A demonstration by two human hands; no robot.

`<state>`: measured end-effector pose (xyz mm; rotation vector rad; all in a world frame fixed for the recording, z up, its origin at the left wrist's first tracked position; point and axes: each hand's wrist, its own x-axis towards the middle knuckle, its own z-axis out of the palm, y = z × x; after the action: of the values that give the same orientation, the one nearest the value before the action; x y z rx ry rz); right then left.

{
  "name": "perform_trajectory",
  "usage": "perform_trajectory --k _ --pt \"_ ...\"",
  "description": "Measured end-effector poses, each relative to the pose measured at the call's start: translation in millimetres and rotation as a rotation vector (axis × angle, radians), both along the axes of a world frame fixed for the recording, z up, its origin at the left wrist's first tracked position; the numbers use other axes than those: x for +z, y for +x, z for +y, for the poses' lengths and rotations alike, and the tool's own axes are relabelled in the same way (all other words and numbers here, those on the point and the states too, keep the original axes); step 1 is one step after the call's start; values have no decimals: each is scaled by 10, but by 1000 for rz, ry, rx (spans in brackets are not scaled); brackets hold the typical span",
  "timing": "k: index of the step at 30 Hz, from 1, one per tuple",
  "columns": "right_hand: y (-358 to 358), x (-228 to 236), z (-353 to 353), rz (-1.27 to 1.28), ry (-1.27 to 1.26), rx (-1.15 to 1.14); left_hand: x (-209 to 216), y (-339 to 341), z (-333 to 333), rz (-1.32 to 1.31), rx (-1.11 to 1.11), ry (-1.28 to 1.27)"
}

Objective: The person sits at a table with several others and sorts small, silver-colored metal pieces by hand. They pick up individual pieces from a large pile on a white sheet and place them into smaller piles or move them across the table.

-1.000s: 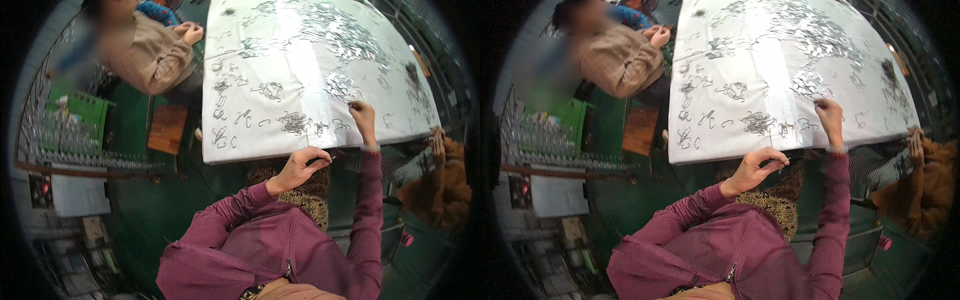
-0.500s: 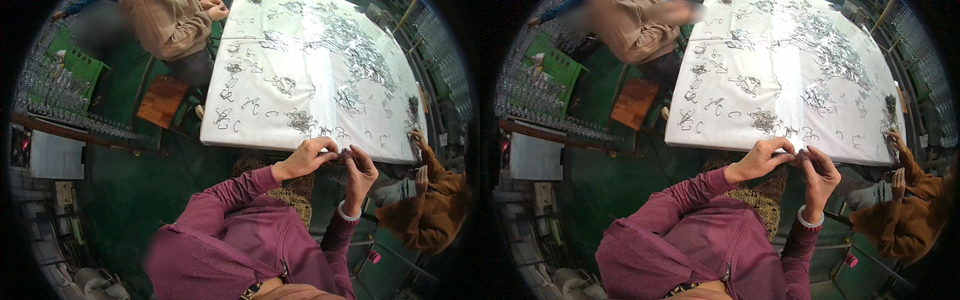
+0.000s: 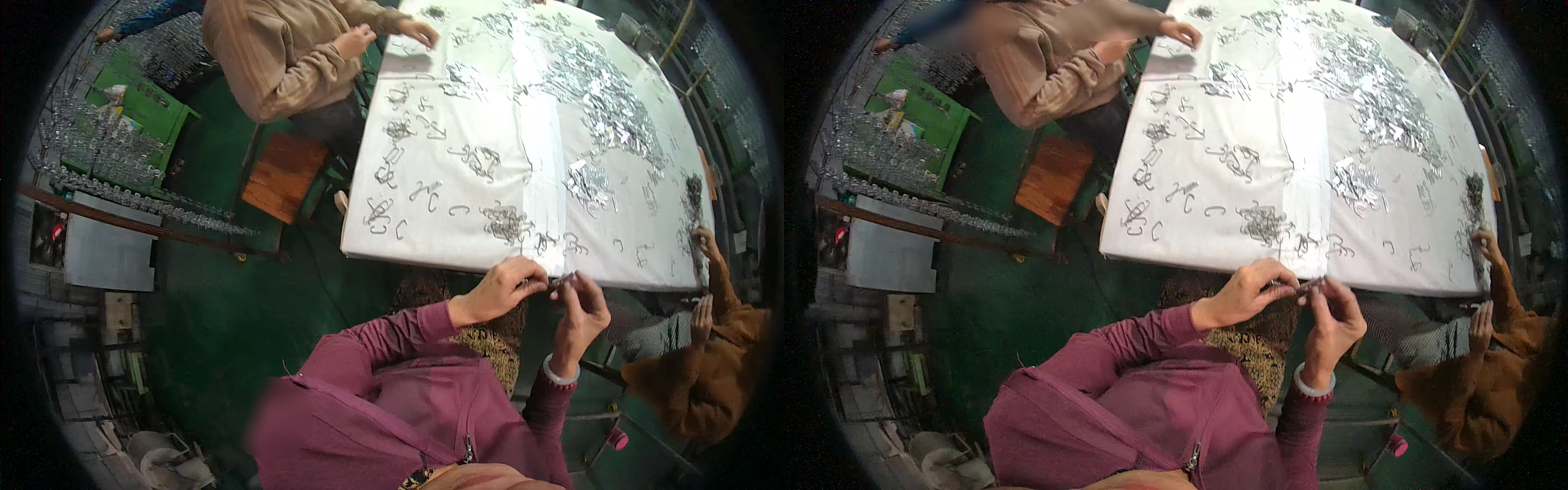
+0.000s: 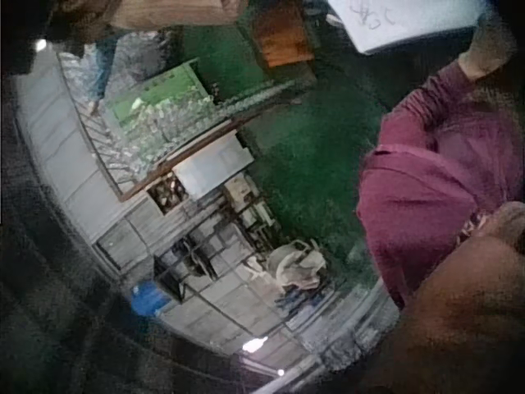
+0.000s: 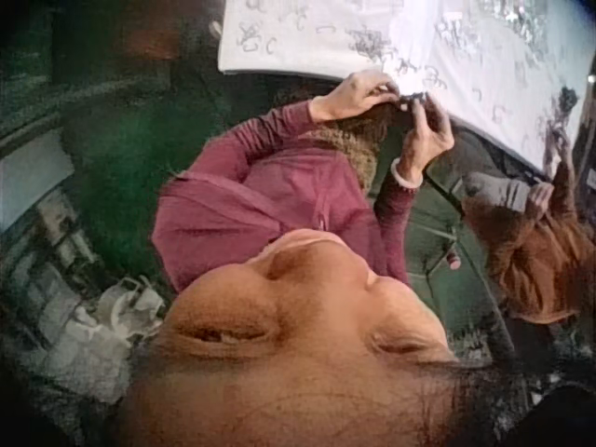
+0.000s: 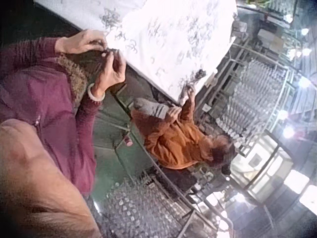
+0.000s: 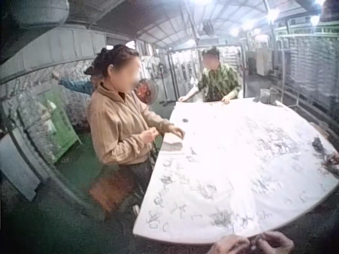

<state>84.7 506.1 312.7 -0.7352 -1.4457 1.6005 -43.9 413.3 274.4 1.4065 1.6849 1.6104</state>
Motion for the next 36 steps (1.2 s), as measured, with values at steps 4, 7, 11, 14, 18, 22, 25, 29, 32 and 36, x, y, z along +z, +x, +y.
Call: perform_trajectory --k 4,7,11,14,18,22,25,29,32,36 --pt "19 4 -11 13 -25 9 -40 -328 103 96 131 151" --pt "42 -13 -7 98 -1 46 -152 -1320 317 284 343 -16" --pt "74 8 -25 73 -26 75 -637 -2351 376 671 518 -282" --pt "100 67 -48 65 -24 44 -932 -2548 437 847 418 -543" --pt "148 36 -24 73 -27 24 -964 -2389 358 871 475 -443" --pt "185 97 -59 79 -38 7 -830 -2245 349 842 574 -426" --pt "233 120 -80 60 -17 17 -713 -2285 348 656 635 -340" --pt "253 124 -165 52 19 47 -533 -2194 375 474 553 -64" --pt "259 133 -220 44 -1 28 -11 -1534 394 -103 244 -66" --pt "241 140 -329 10 -23 -55 617 -471 45 -252 -174 38"
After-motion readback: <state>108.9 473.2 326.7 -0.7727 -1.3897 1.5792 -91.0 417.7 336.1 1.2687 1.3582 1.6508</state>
